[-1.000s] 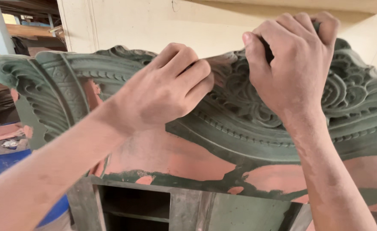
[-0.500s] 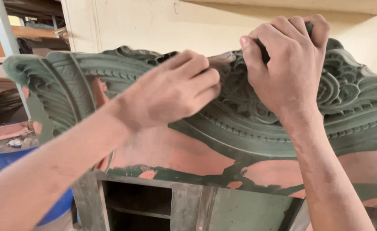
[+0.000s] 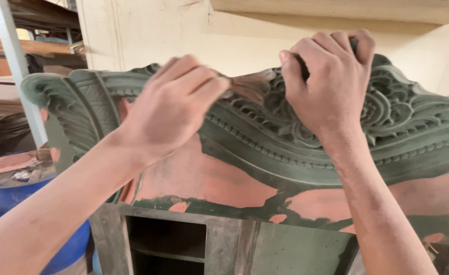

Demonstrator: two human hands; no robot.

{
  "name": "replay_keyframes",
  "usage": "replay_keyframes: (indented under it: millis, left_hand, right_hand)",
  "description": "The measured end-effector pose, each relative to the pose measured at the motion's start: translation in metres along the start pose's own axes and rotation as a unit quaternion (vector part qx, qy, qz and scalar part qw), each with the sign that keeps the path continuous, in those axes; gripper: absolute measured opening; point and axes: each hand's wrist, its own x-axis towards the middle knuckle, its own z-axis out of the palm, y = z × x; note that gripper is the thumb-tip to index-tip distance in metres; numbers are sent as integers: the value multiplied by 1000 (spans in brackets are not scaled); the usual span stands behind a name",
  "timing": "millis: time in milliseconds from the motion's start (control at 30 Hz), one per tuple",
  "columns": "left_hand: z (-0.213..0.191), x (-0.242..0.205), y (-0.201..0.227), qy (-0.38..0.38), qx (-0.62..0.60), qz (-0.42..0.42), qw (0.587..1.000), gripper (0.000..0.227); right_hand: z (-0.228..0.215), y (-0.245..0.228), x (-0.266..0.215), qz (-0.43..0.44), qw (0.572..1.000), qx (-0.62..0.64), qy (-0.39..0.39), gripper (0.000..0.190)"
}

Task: The person sands the ornate top edge of a green-painted wooden headboard using a small abrasive pad. They work methodically along the carved floral details and curved edges, removing old paint to reveal the wood underneath.

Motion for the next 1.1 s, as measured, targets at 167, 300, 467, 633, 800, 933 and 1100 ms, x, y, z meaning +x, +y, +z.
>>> replay_keyframes:
  millis: [167,300,467,633,800,933,1100]
  left_hand:
    - [12,18,0,-26,105,82,991,25]
    - [15,20,-7,-9,136,146,980,14]
    - [31,30,-12,49,204,190,959,10]
    - [25,25,-17,-20,171,194,966,9]
    - [23,28,-15,25,203,201,958,8]
    - [11,27,-15,5,197,199,960,9]
    - [11,20,-15,23,211,210,954,7]
  right_hand:
    - [-2,2,-3,-7,1000,-1,-12,14]
    - [1,7,-4,-11,1000,-7,-12,13]
    - [6,4,-5,-10,1000,-13,0,14]
    - [9,9,-11,-16,999,-29,7,11]
    - [8,9,-12,-21,1000,-17,-3,8]
    - [14,16,-16,-41,998,-49,12,12]
    - [19,17,-19,-50,997,-56,23,16]
